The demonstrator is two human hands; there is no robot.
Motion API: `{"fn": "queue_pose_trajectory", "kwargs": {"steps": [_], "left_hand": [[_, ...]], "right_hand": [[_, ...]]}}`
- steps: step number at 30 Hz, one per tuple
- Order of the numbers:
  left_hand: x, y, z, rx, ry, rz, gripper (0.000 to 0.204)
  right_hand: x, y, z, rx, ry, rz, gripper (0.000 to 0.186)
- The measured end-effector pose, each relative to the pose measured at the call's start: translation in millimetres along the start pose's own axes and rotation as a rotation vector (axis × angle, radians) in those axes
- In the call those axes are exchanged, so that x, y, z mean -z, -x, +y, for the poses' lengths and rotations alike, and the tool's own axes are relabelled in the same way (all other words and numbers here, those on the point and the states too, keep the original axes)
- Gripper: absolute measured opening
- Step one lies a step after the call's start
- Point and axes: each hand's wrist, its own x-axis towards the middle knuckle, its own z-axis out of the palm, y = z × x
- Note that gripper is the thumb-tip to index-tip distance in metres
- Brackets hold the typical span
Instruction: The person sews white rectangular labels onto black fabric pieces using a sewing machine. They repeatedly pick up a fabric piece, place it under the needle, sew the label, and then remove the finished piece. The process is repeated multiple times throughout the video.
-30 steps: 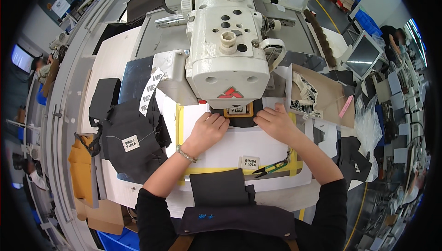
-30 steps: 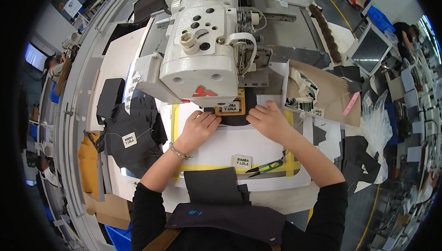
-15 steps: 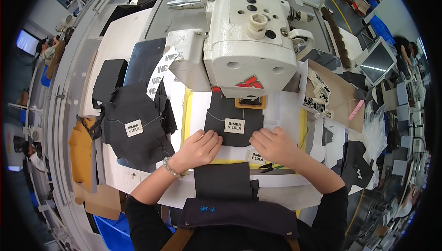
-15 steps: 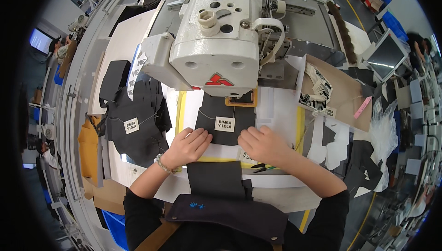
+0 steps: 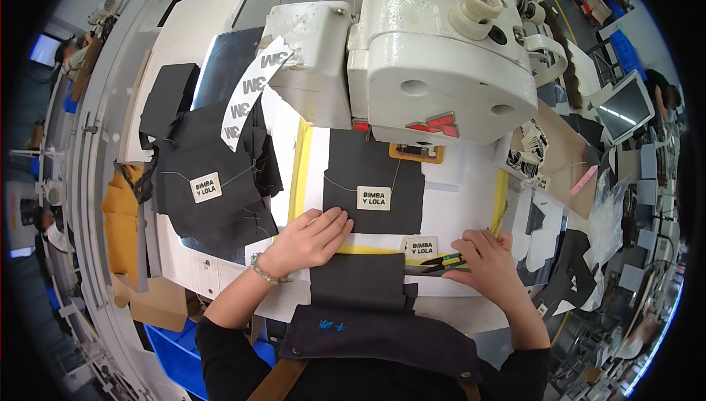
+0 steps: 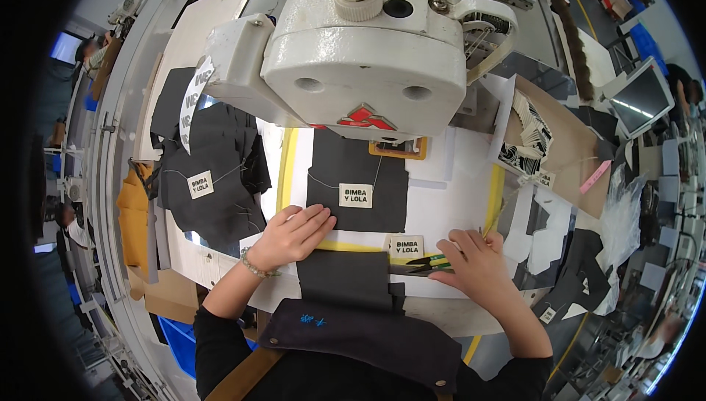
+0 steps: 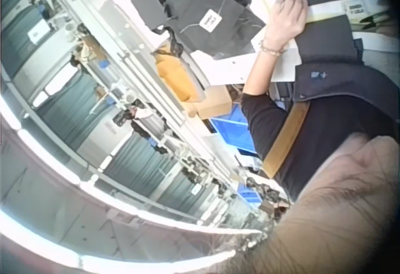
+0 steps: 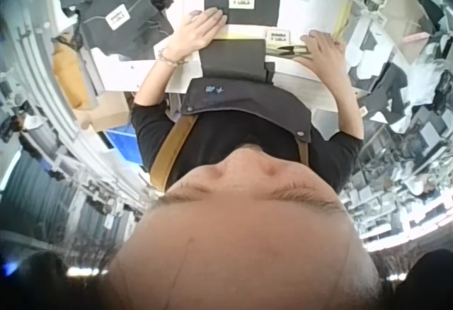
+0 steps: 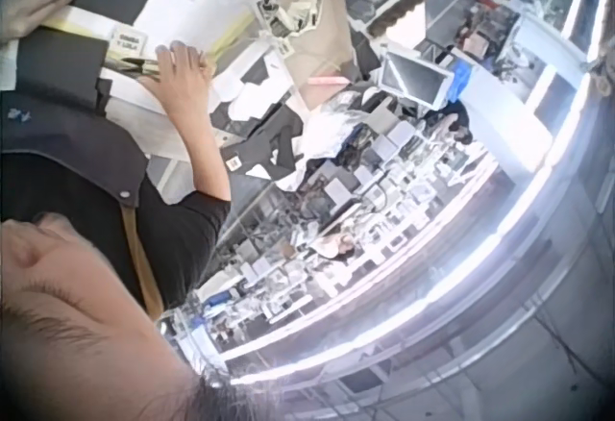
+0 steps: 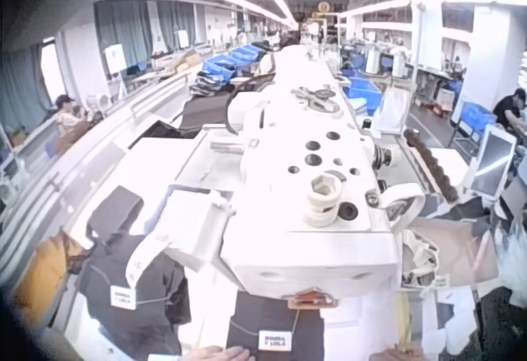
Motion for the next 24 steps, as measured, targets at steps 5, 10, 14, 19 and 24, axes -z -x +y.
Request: {"fn": "queue_pose_trajectory", "kwargs": {"steps": [5,10,14,19,24], "left_hand": [[0.9,-2.4,-1.5,0.009,0.02,0.014,0.028],[2.6,-3.4,-2.6,0.042,0.037,0.039,0.027],[5.1,-1.7,-0.8,0.084,0.063,0.056,0.028],[20.5,3.5,12.2,-0.038,0.102,0.154,0.024],[29.6,8.5,28.0,-0.001,0.131,0.138,0.022]], "right_hand": [[-23.2,23.0,8.1,0.086,0.014,-0.033,0.033],[-32.4,30.8,16.5,0.228,0.03,0.013,0.019],[-22.6,15.7,11.2,0.05,-0.295,0.153,0.016],[3.3,-24.0,6.7,-0.047,-0.385,0.095,0.041],[3.2,-70.5,5.6,0.072,0.212,0.257,0.06]]}}
